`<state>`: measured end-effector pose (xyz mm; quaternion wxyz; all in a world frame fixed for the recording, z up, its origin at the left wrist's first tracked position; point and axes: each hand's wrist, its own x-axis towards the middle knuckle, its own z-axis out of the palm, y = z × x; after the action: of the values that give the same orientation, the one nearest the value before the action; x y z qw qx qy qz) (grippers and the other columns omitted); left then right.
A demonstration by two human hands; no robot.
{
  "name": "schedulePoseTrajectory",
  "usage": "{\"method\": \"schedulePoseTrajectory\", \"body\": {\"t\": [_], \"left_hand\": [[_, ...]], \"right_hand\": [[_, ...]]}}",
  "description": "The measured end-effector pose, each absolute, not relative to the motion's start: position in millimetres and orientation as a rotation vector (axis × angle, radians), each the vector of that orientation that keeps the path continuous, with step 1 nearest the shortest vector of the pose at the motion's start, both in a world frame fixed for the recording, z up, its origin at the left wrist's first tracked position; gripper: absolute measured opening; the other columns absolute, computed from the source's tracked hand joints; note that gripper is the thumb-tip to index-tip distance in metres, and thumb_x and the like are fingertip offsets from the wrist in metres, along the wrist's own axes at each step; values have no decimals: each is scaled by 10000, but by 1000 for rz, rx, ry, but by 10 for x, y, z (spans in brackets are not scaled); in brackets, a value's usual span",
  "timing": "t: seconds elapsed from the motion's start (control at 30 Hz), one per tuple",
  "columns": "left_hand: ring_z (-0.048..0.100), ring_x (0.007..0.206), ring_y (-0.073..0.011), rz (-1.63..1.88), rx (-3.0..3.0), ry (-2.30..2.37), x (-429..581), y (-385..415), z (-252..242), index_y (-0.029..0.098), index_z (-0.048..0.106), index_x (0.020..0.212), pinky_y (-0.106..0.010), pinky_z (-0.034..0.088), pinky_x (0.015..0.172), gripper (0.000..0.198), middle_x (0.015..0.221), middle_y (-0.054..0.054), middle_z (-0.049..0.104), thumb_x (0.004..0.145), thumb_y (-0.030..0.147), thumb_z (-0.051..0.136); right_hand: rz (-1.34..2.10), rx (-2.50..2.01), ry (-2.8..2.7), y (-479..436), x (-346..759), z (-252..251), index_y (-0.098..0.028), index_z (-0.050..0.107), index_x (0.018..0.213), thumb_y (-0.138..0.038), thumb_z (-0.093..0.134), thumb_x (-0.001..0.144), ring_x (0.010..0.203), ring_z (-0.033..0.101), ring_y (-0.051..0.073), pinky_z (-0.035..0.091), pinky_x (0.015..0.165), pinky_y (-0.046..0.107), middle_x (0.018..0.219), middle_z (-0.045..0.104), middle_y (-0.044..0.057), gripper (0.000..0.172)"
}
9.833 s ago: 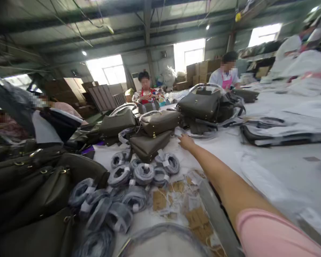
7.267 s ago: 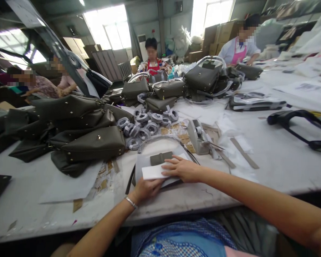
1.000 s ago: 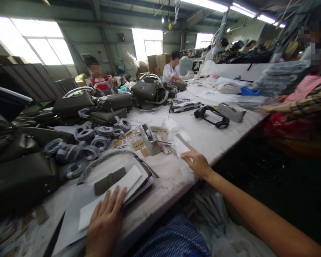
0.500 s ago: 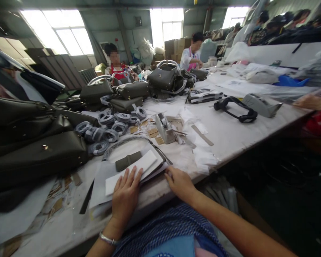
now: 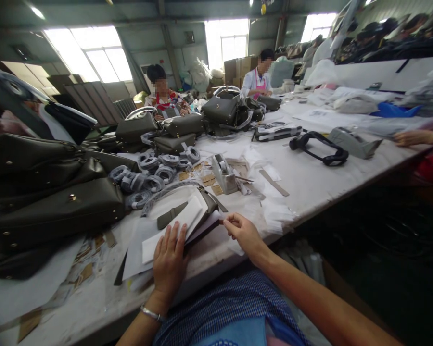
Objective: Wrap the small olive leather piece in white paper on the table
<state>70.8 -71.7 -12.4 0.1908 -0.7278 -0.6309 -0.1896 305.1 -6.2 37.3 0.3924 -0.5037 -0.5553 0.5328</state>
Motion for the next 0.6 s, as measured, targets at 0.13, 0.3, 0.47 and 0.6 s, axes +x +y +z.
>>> {"method": "schedulePoseTrajectory", "body": {"t": [0.13,0.3,0.47,0.6], "left_hand": [[357,1431,-314,-568,-2079,-1685,631,-698,-140,255,153,1563,-471,401,1103,720,1556,-103,374,954,203,534],[384,1419,-293,-684,-2037,-1707,571,-696,-72,280,150,1566,-462,408,1109,730,1545,-86,403,948,154,517],[419,1400,-272,-808,-1962,-1768,511,-707,16,279,189,1562,-443,418,1112,724,1534,-78,425,939,158,538],[432,1390,-272,-865,-1937,-1783,476,-723,33,273,227,1553,-441,424,1106,701,1519,-84,447,942,192,560]], "right_hand": [[1087,-1304,-1693,86,3270,202,-207,634,940,-491,513,912,805,647,217,525,753,346,867,695,53,310],[240,-1623,-2070,320,3577,-194,-65,531,1366,-473,599,880,1414,332,399,258,1159,573,1516,385,251,639],[358,-1356,-2537,-33,3423,-327,-112,401,1497,-553,541,931,1467,232,353,197,1193,564,1572,292,205,731],[645,-833,-2708,-207,3125,-154,-206,397,1508,-612,511,935,1470,244,313,150,1210,547,1572,334,142,712]]}}
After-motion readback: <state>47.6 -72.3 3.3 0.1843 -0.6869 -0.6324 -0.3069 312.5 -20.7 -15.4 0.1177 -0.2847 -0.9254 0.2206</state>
